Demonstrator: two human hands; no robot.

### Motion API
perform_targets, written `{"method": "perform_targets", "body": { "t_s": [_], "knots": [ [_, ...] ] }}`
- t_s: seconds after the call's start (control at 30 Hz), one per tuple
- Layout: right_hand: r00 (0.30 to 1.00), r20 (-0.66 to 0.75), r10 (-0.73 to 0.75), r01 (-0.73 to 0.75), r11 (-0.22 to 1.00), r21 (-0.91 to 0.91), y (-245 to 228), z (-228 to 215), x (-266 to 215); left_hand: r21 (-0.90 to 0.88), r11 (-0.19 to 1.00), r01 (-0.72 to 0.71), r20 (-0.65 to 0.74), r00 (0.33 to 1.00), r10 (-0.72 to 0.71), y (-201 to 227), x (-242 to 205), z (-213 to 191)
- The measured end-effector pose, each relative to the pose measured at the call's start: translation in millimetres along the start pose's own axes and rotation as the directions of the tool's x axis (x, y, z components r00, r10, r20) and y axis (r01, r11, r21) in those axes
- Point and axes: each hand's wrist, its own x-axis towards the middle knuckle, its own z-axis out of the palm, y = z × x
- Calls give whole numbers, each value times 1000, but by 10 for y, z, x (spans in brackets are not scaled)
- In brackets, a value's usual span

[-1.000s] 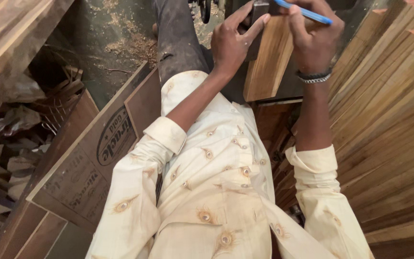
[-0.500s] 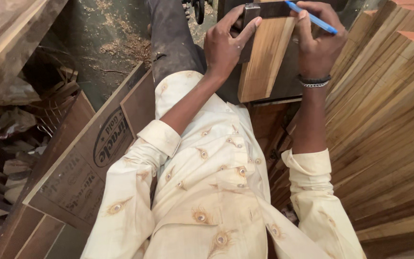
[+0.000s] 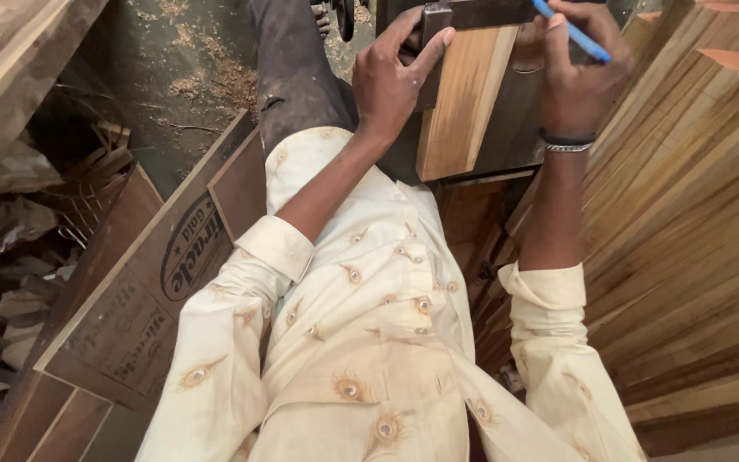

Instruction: The person uses a metal square and a blue pen to mark straight lines on a wooden plank. They repeatedly reposition the square along the wood's length and draw lines to guide future cuts.

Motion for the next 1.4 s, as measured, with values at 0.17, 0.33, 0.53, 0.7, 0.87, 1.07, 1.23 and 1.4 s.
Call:
{"method": "perform_targets", "body": {
  "t_s": [0.17,0.33,0.53,0.7,0.87,1.07,1.23,1.4],
  "knots": [
    [999,8,33,-33,999,36,-150,268,-54,-12,1000,-4,19,1000,4,3,11,-5],
    [992,59,116,-118,993,32,-233,356,-105,-38,999,4,9,1000,-4,32,21,-18],
    [1000,-5,20,-20,1000,-8,263,-159,43,-25,1000,9,3,1000,-9,53,13,-34],
    [996,-92,24,-13,992,123,198,-100,-31,-12,1000,20,5,1000,-19,62,24,10],
    [992,-113,55,-53,998,20,-1,39,-147,15,998,-56,-49,997,56,73,113,103],
    [986,-107,131,-126,991,54,3,40,-196,75,997,14,-78,997,-8,-23,383,246],
    [987,-106,124,-115,990,87,4,35,-170,132,991,-24,-180,983,48,-138,514,354],
    [990,-99,103,-100,994,34,-62,45,-146,101,995,-1,-164,986,18,-162,561,359]
  ]
}}
